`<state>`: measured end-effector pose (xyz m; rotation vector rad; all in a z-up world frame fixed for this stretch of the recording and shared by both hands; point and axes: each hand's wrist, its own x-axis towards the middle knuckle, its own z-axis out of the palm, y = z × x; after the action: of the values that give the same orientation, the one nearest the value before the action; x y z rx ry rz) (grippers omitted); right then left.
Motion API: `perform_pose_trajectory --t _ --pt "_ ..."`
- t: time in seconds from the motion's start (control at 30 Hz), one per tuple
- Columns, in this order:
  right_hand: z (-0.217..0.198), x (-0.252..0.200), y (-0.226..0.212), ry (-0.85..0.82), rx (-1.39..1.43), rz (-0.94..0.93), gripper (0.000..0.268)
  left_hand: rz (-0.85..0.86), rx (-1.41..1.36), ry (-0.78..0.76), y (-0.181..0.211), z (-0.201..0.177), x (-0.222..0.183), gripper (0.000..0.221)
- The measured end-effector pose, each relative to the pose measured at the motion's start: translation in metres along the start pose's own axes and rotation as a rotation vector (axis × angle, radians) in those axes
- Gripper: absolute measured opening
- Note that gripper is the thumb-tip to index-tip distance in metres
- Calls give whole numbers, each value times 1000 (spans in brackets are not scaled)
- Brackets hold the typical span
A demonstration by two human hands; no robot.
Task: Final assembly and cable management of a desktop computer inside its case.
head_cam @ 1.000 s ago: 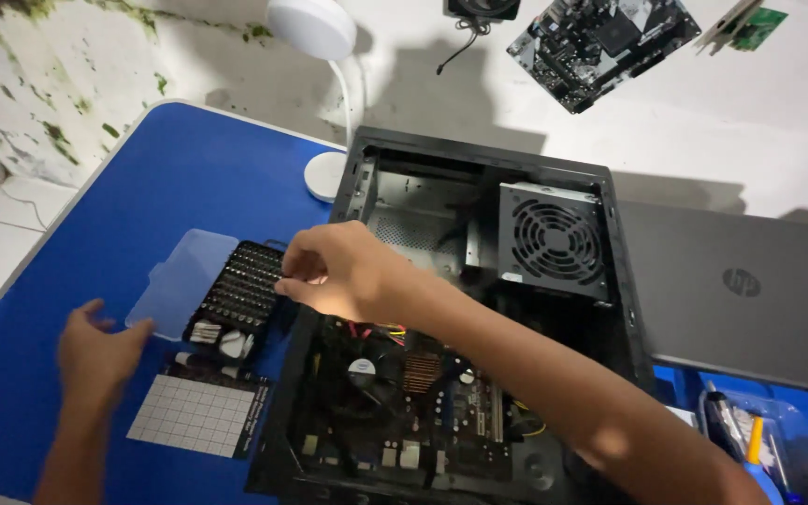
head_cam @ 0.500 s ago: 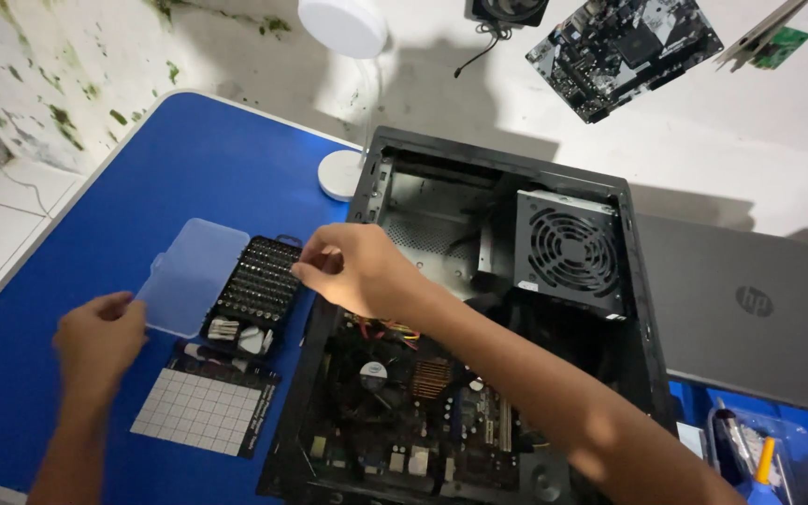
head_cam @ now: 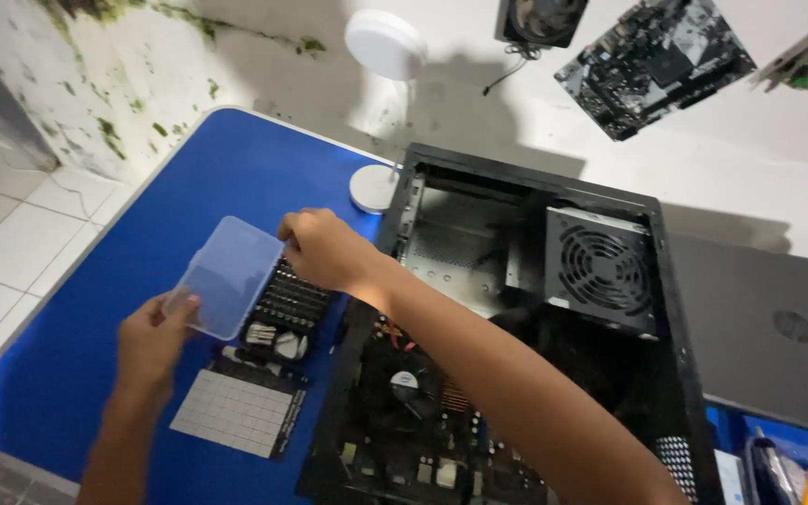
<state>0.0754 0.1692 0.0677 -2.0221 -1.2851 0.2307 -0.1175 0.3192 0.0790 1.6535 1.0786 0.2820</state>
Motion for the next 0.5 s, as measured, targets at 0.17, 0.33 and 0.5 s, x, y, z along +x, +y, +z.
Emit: perform_pose_trajectory --t 0.17,0.33,0.5 --pt "23 14 9 -29 -129 -35 31 181 -106 60 5 4 -25 50" --pt "25 6 0 63 -291 -220 57 237 -102 34 19 1 -56 45" --pt "8 2 -14 28 -385 -408 49 445 39 47 1 7 -48 43"
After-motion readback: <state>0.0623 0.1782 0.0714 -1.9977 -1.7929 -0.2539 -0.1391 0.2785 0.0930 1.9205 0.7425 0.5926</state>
